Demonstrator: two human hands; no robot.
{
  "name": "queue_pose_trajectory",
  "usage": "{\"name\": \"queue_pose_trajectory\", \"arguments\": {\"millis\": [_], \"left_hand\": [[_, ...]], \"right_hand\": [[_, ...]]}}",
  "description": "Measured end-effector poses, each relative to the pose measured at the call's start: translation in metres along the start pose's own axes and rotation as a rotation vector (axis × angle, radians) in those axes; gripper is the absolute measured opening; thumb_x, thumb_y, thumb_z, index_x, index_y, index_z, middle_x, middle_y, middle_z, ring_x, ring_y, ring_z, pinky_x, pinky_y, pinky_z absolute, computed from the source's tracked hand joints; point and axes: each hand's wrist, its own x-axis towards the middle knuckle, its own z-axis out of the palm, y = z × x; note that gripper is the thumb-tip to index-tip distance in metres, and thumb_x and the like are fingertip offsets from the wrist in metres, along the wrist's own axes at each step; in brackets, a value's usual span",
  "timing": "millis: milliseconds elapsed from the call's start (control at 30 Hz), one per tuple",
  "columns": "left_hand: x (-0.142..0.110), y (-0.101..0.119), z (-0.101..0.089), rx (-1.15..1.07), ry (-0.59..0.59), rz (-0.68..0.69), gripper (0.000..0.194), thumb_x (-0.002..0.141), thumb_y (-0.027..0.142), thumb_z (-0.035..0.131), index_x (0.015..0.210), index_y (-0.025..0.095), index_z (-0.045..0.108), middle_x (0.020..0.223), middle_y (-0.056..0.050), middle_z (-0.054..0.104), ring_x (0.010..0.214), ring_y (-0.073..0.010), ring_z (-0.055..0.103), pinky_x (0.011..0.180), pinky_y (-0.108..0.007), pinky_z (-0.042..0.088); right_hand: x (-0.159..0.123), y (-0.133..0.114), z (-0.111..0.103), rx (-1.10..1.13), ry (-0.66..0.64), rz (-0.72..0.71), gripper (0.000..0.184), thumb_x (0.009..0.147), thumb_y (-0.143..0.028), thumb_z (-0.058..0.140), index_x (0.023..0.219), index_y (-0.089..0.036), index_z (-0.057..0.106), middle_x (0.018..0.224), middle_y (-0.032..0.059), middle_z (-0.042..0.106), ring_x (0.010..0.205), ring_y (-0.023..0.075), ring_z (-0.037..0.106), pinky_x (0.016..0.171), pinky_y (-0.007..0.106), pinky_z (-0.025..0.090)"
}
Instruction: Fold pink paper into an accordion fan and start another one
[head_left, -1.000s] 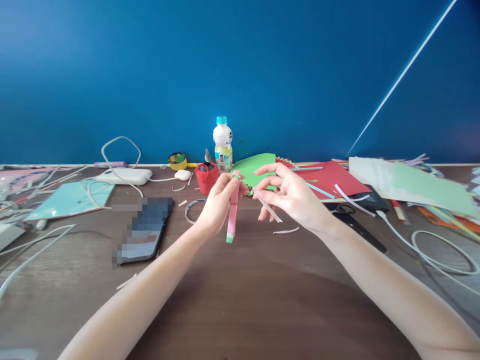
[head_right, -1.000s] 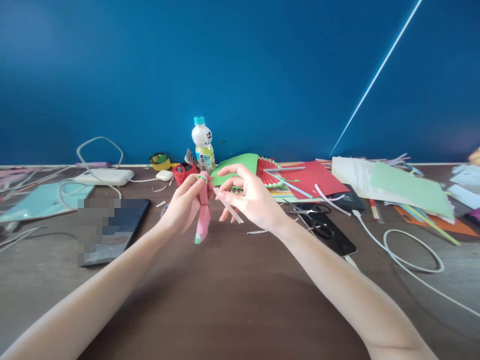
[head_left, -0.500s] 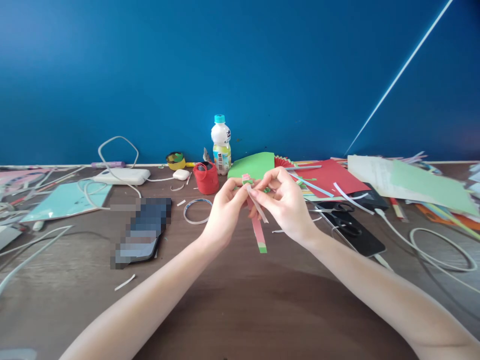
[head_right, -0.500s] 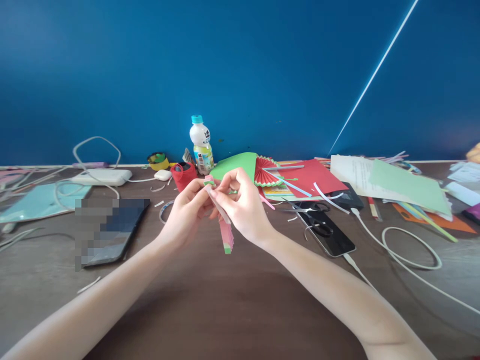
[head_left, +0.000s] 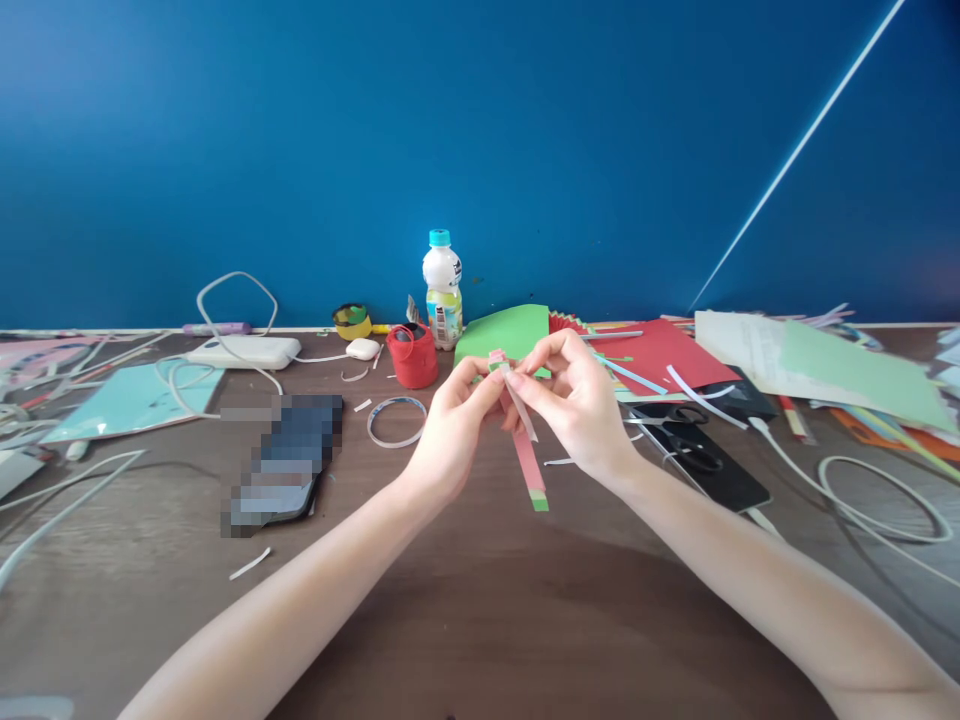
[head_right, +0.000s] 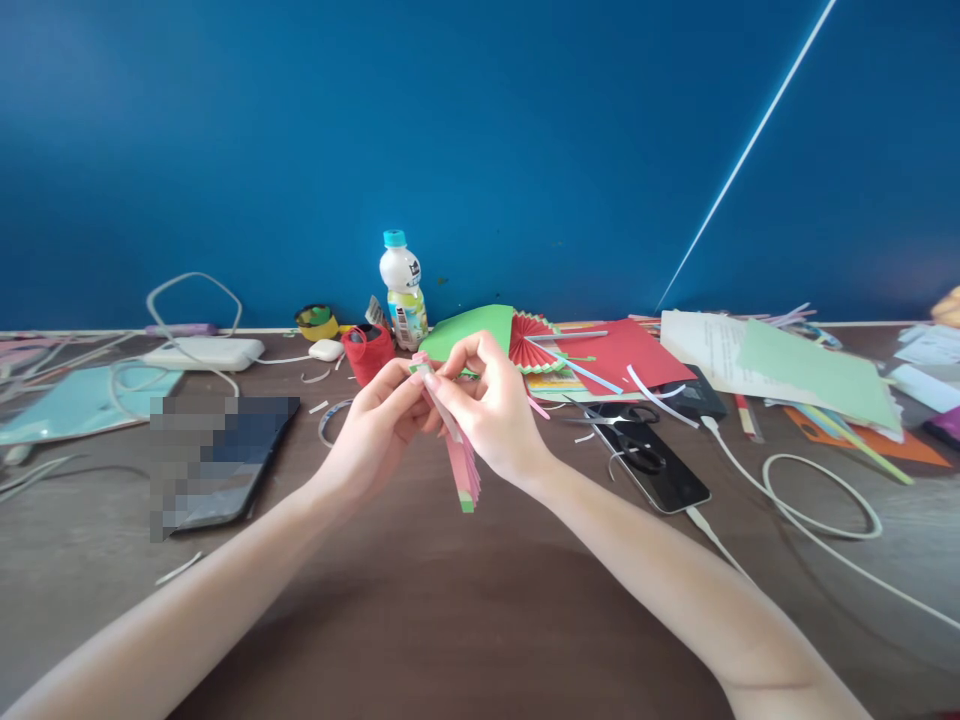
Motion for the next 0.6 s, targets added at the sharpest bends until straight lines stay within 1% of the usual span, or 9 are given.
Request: {"name": "queue_pose_trajectory", "arguments": {"millis": [100,233,300,400,600], "left_hand": [[0.0,0.0,-0.002,0.009,-0.03,0.003,0.009,0.084,0.023,0.049,0.077,0.017,0.047,0.054,0.005,0.046,0.049,-0.0066,0.044,0.053,-0.021,0.038],[0.001,0.0,-0.007,-0.007,-0.103,-0.02,0.007,0.084,0.022,0.05,0.08,0.016,0.048,0.056,0.003,0.052,0.051,-0.0083,0.049,0.057,-0.022,0.041],[0.002,0.0,-0.009,-0.014,-0.125,-0.037,0.007,0.084,0.022,0.049,0.081,0.016,0.049,0.057,0.003,0.053,0.053,-0.009,0.052,0.059,-0.023,0.042],[0.004,0.0,-0.01,-0.016,-0.146,-0.045,0.007,0.085,0.023,0.049,0.084,0.016,0.05,0.058,0.002,0.055,0.055,-0.0097,0.053,0.061,-0.025,0.044],[0.004,0.001,-0.009,-0.024,-0.159,-0.059,0.01,0.083,0.025,0.052,0.085,0.015,0.05,0.058,0.001,0.056,0.057,-0.0113,0.055,0.064,-0.027,0.045]], "right_hand": [[0.001,-0.001,-0.002,0.019,-0.024,0.01,0.027,0.075,-0.035,0.064,0.075,-0.022,0.04,0.071,-0.0047,0.051,0.048,0.0077,0.055,0.042,0.023,0.048],[0.003,-0.001,-0.005,0.087,-0.126,0.042,0.027,0.076,-0.034,0.063,0.076,-0.022,0.039,0.069,-0.0064,0.05,0.045,0.0079,0.056,0.044,0.024,0.047],[0.005,-0.001,-0.007,0.113,-0.156,0.043,0.027,0.076,-0.033,0.063,0.075,-0.021,0.039,0.068,-0.0067,0.049,0.045,0.008,0.057,0.045,0.024,0.046],[0.007,-0.001,-0.009,0.153,-0.185,0.045,0.027,0.076,-0.031,0.064,0.075,-0.021,0.038,0.068,-0.0071,0.048,0.045,0.0084,0.058,0.045,0.024,0.046],[0.008,-0.003,-0.011,0.157,-0.207,0.073,0.027,0.076,-0.03,0.064,0.076,-0.021,0.038,0.064,-0.0077,0.047,0.044,0.0087,0.057,0.038,0.022,0.041]]}}
